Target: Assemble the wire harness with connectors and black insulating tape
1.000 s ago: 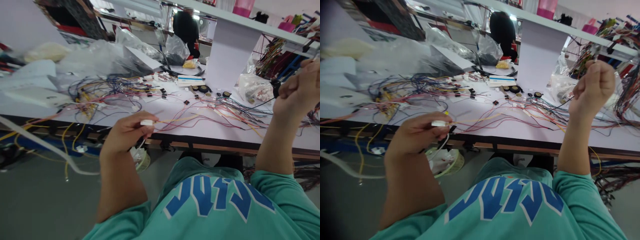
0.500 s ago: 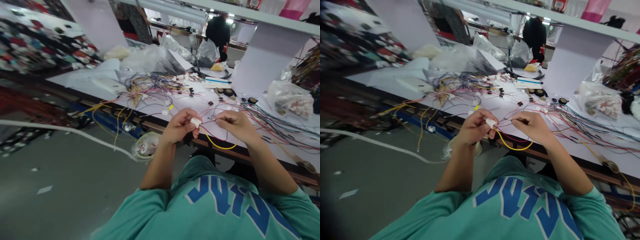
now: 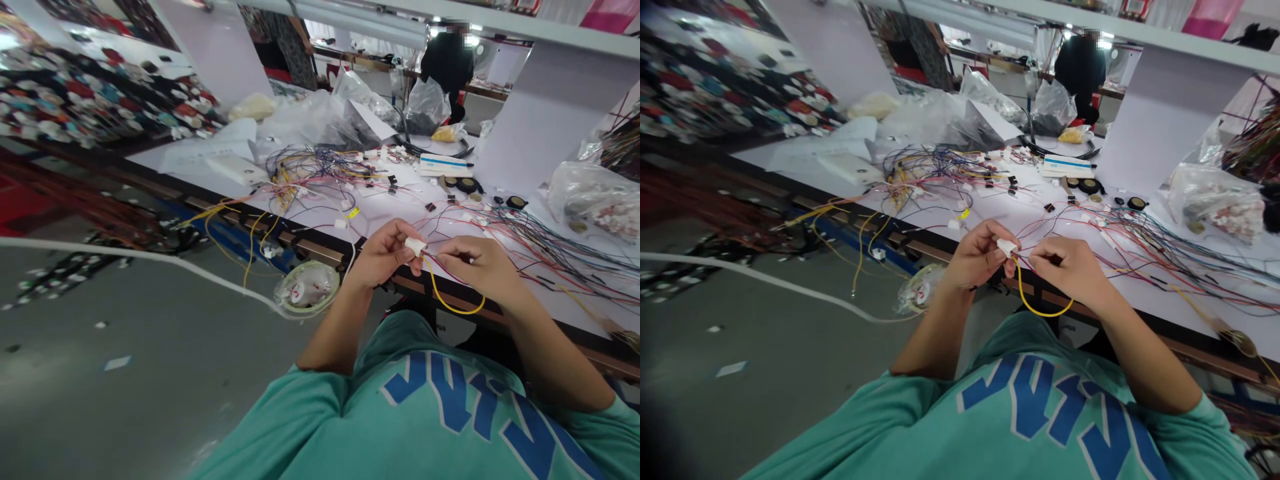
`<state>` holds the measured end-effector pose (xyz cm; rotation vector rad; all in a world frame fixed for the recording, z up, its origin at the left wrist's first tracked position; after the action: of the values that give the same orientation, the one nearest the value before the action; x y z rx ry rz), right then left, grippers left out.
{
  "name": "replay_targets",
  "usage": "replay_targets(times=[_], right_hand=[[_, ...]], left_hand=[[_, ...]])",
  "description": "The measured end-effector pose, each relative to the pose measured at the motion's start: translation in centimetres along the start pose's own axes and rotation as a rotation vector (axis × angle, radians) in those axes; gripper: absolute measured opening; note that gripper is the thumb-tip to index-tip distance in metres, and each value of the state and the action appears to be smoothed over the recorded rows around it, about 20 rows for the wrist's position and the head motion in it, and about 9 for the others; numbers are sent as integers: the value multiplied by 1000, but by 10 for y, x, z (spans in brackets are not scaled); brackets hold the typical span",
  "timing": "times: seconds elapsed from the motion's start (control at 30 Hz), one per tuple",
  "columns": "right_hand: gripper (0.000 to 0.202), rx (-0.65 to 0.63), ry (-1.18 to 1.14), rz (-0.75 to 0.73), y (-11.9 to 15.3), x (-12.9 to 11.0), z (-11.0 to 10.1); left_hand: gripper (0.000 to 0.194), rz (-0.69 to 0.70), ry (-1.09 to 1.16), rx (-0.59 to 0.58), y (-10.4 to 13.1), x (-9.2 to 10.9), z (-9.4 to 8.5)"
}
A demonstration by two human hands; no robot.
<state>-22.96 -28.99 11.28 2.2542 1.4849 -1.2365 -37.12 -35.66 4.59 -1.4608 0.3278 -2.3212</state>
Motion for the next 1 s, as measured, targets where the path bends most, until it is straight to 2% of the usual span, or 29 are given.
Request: replay_targets(times=[0.3, 0.67, 0.87, 1.0], right_hand=[[21, 95, 112, -27, 5, -1, 3], [24, 124, 343, -300, 11, 5, 11], [26, 57, 237, -263, 8, 9, 12], [24, 47, 131, -166, 7, 11, 10]], left_hand=[[32, 59, -45, -8, 1, 1, 2], [31, 44, -166, 32, 4, 2, 2], [31, 72, -90, 16, 5, -9, 7], [32, 70, -89, 74, 5, -13, 8]])
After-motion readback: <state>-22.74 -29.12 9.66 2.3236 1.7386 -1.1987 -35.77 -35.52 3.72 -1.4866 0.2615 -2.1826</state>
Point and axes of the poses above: each hand's wrist, its own y-axis away from the middle knuckle, its own z-axis out of the palm, x = y × z, the point moved 2 cm from there along -y, towards the middle knuckle, and after that the axes turned 2 degrees about x, right-handed, at the moved point
